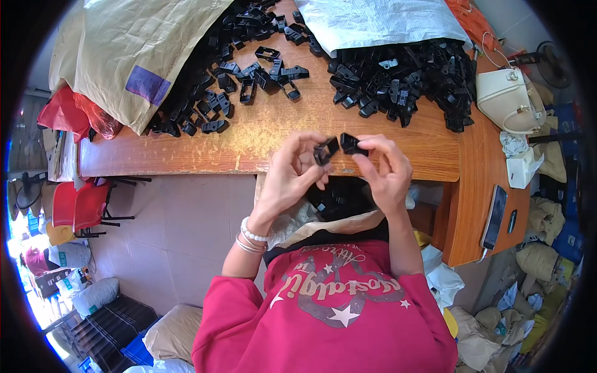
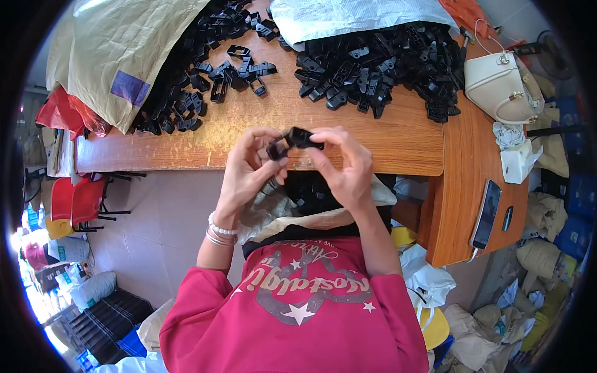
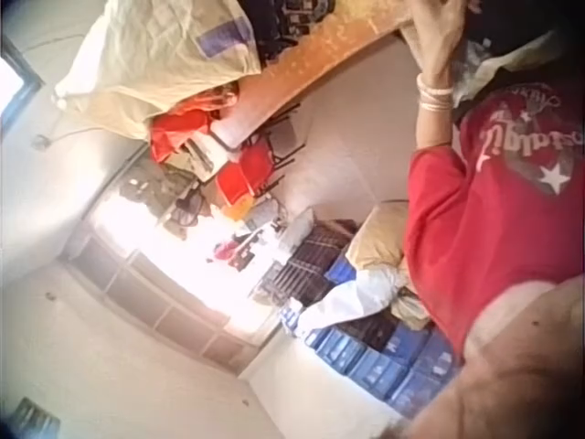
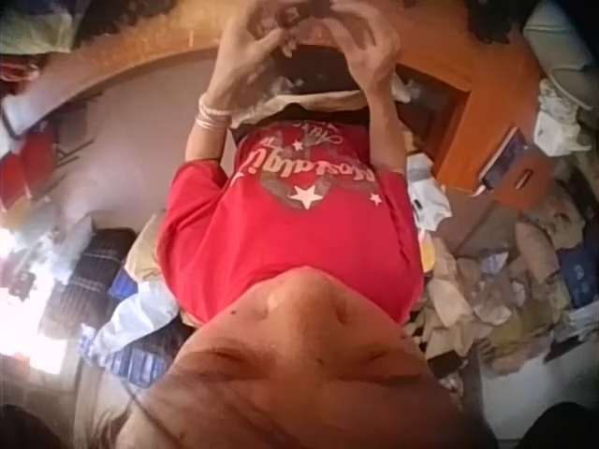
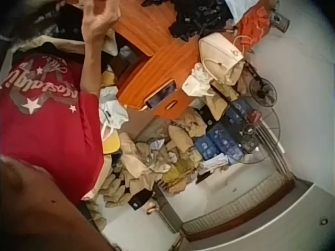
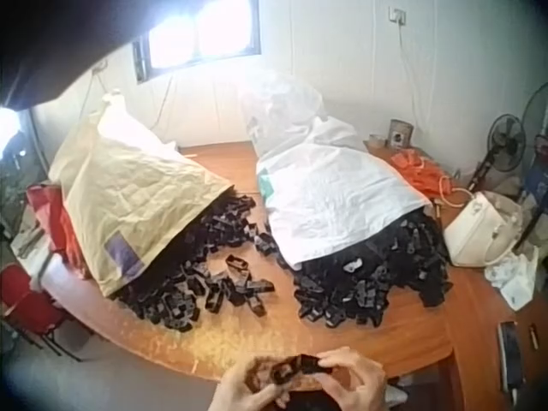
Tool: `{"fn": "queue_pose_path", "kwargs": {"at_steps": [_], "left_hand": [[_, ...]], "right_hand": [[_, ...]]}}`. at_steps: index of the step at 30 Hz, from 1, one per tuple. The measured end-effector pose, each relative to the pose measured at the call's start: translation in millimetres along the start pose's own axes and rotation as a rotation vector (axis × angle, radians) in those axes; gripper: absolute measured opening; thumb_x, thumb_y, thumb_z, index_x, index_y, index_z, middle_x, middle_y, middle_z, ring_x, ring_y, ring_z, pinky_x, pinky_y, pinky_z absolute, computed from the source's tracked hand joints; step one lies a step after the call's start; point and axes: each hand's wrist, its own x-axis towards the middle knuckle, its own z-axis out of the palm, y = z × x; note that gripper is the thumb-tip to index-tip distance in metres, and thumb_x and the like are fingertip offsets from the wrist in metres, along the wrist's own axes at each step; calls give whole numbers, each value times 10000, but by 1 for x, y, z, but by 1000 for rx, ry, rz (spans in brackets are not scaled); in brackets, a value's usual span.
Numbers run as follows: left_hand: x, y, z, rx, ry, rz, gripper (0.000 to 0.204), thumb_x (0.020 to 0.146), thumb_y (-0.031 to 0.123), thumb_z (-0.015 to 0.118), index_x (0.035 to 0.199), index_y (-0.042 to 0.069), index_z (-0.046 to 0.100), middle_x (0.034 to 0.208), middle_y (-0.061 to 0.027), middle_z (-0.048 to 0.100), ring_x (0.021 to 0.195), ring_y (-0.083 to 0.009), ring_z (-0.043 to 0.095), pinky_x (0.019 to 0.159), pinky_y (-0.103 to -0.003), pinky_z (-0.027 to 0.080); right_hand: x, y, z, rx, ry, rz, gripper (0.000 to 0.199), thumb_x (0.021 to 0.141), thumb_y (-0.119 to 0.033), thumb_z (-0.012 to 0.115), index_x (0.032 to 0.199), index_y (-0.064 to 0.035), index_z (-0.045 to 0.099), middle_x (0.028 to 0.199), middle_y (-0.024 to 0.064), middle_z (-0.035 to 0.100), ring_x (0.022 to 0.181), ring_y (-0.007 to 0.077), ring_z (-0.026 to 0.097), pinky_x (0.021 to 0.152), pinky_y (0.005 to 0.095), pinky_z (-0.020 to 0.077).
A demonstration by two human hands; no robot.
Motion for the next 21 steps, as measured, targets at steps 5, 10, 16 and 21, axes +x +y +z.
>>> {"fn": "queue_pose_path", "kwargs": {"at_steps": [5, 10, 16, 21], "left_hand": [[-4, 3, 3, 45, -46, 7, 334, 878, -54, 581, 1192, -75, 468, 848, -109, 648, 687, -143, 668, 594, -224, 538], [-8, 11, 6, -13, -44, -41, 310, 899, -28, 568, 1194, -79, 486, 900, -129, 653, 753, -154, 673, 657, -240, 550], [-7, 3, 16, 308, 34, 190, 294, 842, -47, 600, 1132, -14, 558, 922, -122, 655, 771, -164, 674, 689, -264, 542], [-3, -1, 14, 501, 98, 355, 226, 845, -14, 608, 1069, 0, 582, 917, -120, 660, 741, -189, 654, 685, -283, 524]], "right_hand": [[6, -5, 4, -136, -113, -275, 219, 742, 20, 708, 941, -46, 643, 953, 97, 660, 895, 243, 579, 785, 329, 473], [5, -7, 1, -232, -152, -354, 201, 748, 12, 702, 934, -51, 657, 1012, 100, 653, 945, 250, 574, 792, 330, 466], [-9, 0, 20, 322, -27, 148, 350, 814, 33, 652, 1151, -18, 569, 1115, 109, 594, 909, 163, 600, 808, 269, 488], [-4, -1, 9, 68, -93, 34, 216, 812, 24, 661, 1025, -2, 638, 1019, 101, 621, 894, 160, 604, 786, 266, 489]]}}
